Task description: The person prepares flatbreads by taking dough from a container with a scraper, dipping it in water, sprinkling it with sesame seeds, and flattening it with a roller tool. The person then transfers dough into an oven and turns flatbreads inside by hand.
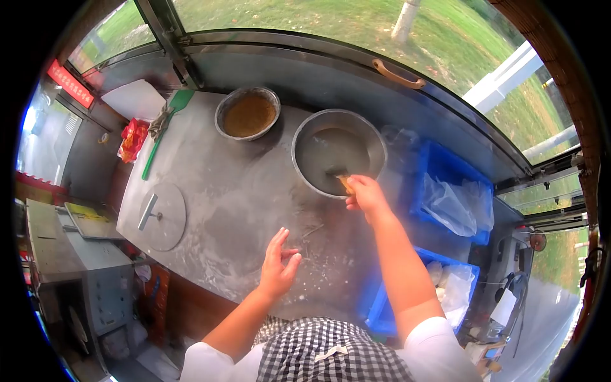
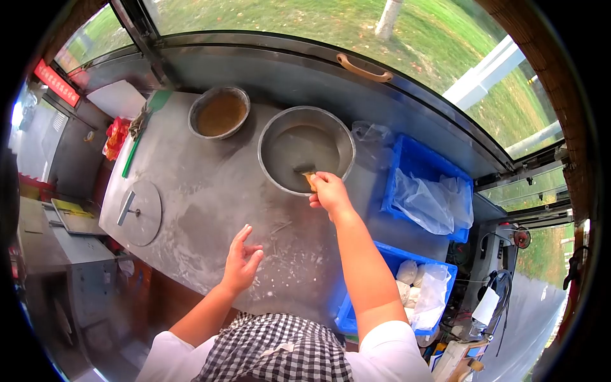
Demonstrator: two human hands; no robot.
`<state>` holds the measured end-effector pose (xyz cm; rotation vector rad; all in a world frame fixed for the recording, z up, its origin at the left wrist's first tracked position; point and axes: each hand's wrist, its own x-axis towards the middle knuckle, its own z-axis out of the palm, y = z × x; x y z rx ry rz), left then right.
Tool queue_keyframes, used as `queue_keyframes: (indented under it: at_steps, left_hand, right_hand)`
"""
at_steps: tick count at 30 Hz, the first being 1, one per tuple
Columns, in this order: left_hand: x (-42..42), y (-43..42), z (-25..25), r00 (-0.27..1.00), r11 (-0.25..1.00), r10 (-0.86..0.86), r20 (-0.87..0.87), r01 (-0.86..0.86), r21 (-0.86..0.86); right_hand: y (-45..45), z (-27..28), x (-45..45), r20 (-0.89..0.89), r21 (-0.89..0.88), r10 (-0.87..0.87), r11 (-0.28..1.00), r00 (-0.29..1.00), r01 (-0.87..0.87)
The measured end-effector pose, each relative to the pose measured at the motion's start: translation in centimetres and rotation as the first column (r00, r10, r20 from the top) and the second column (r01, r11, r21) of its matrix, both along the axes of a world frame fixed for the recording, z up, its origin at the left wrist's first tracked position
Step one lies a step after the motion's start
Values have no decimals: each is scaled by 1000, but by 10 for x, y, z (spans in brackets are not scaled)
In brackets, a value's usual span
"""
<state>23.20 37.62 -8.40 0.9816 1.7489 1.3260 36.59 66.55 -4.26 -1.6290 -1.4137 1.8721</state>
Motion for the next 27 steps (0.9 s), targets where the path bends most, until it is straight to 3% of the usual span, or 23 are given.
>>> queue_keyframes:
  at_steps: [8,15,19,23,27]
  left_hand:
    - [25,0,13,1000,998,-10,15,11,-62]
    - [60,71,41,888,998,34,459,-50,22]
    - [105,112,62,818,992,-48,573,106,-67]
    - [175,123,66,817,916,-323,478,397,-61]
    - [245,117,62,718,812,-453,528,578,-89]
  right_hand:
    - [-19,6,25,-239,68,-128,987,963,148]
    - [-112,41,159,-363,53,-160,980,918,192]
    - [-164,52,237,-345,11,-227,969,911,246]
    - [-208,54,308,-376,29,-362,916,853,401]
    - [-238,54,365,-462,-104,-679,681,571,725]
